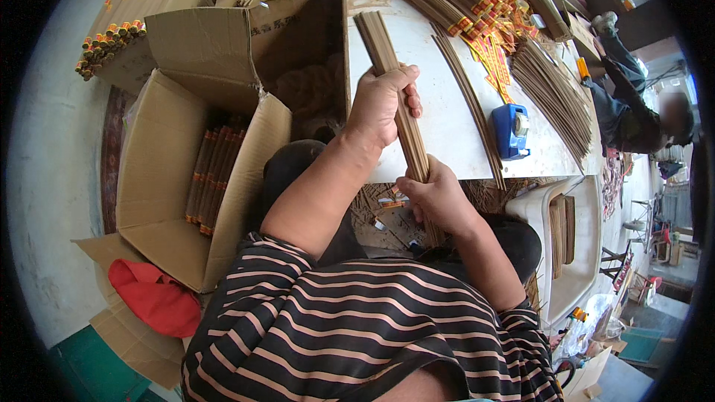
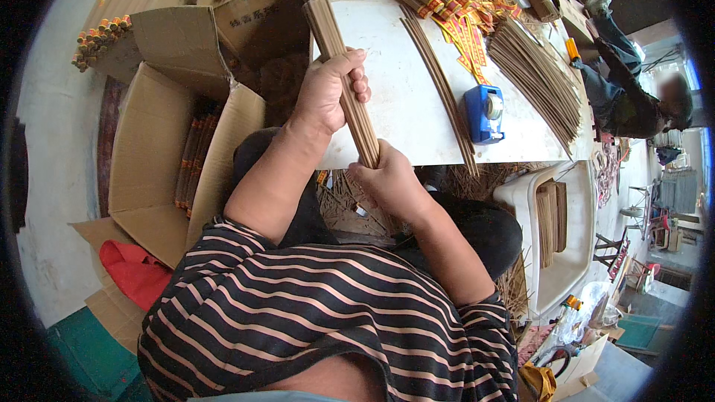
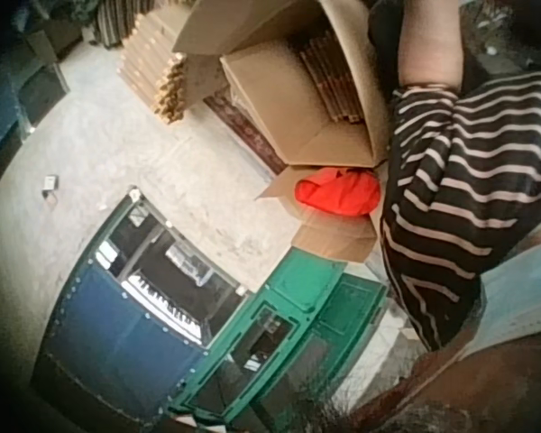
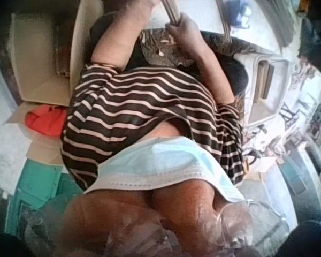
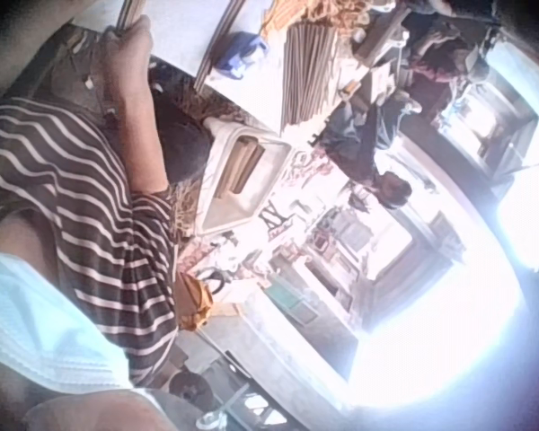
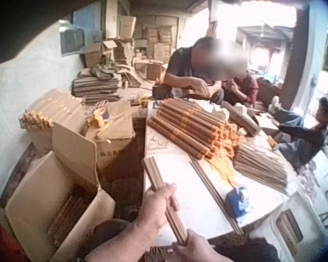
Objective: The person gathers thin wooden sticks into bundles, aligns them, and secures them with small paper bands. The person places the finished bundles into a cardboard box.
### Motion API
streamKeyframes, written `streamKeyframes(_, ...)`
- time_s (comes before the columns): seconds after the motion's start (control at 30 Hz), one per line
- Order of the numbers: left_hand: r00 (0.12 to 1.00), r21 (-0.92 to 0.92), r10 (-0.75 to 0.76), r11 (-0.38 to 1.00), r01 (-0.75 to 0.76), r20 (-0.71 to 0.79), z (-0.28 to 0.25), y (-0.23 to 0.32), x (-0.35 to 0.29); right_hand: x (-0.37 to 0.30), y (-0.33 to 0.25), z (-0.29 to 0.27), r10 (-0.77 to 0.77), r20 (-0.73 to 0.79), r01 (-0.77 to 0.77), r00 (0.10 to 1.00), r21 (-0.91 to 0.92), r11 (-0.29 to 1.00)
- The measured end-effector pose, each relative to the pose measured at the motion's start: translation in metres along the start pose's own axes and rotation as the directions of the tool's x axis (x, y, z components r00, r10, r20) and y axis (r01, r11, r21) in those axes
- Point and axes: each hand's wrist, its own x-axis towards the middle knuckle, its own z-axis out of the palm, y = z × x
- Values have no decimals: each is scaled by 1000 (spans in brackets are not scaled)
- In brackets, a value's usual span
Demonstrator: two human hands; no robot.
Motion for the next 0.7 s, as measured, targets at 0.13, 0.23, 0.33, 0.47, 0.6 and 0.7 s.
streamKeyframes(0.13, 1000, -6, 21, 1000, -21, 12, -5, 1, 1, 4, 11, 3, -68, -30, 66, 997, -63, 996)
streamKeyframes(0.23, 970, -188, -27, 979, 74, 240, -5, 13, 0, -6, -3, -3, -14, 204, -53, 979, 321, 946)
streamKeyframes(0.33, 995, 14, 70, 997, -71, 67, -9, 9, 7, -3, 2, 4, -18, 68, 8, 998, 143, 990)
streamKeyframes(0.47, 993, 5, 104, 995, -104, -49, -9, 14, 9, 6, 15, 5, -156, -125, 90, 980, -421, 903)
streamKeyframes(0.6, 981, -198, 36, 980, 2, 188, -16, 21, 9, -9, -5, -4, 28, 229, -93, 973, 276, 957)
streamKeyframes(0.7, 983, -210, 51, 978, -14, 175, -13, 22, 7, -12, -7, -4, -7, 247, -77, 969, 329, 941)
